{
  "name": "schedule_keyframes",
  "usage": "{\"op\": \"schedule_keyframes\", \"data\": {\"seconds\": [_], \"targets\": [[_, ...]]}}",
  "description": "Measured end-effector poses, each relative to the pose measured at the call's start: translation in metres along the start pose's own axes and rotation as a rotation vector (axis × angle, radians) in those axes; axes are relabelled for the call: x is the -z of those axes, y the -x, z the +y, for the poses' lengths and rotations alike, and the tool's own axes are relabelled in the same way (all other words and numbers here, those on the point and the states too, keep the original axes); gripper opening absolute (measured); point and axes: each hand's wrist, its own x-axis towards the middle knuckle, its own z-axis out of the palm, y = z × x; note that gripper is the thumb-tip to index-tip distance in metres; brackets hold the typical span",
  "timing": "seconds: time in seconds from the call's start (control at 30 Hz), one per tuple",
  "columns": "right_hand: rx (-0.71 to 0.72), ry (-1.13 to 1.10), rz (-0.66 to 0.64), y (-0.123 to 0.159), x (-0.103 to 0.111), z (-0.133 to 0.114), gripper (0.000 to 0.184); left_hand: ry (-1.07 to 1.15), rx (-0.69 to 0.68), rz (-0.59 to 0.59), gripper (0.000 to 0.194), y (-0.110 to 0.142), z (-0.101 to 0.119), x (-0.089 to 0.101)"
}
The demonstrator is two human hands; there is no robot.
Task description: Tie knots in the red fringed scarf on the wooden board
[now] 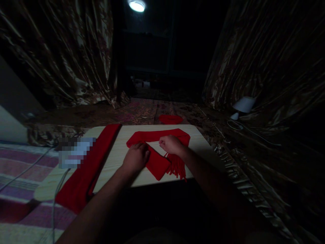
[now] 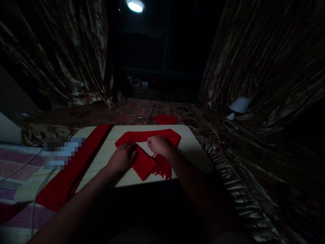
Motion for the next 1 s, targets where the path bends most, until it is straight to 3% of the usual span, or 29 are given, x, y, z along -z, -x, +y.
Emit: {"op": "schedule_keyframes", "data": {"seconds": [0.13, 0.27, 0.4, 0.5, 0.6, 0.73, 1.0], "targets": [[0.247, 0.218, -0.047, -0.020, -0.012, -0.010, 0.033, -0.090, 0.003, -0.020, 0.048, -0.006, -0.012, -0.015], [0.234, 0.354, -0.187, -0.037, -0.028, -0.022, 0.051, -0.133, -0.041, 0.011, 0.051, -0.002, -0.016, -0.026], [0.169, 0.412, -0.279, -0.054, -0.037, -0.031, 0.054, -0.148, 0.035, 0.006, 0.052, 0.000, -0.016, -0.027], [0.138, 0.415, -0.231, -0.062, -0.037, -0.035, 0.055, -0.144, 0.034, -0.023, 0.058, 0.000, -0.017, -0.028], [0.131, 0.403, -0.090, -0.064, -0.030, -0.040, 0.053, -0.118, 0.042, -0.045, 0.068, -0.003, -0.016, -0.033], [0.141, 0.465, 0.014, -0.064, -0.017, -0.041, 0.041, -0.072, 0.049, -0.105, 0.074, -0.016, -0.012, -0.040], [0.119, 0.535, -0.058, -0.060, -0.007, -0.006, 0.039, -0.060, 0.062, -0.146, 0.074, -0.046, -0.017, -0.046]]}}
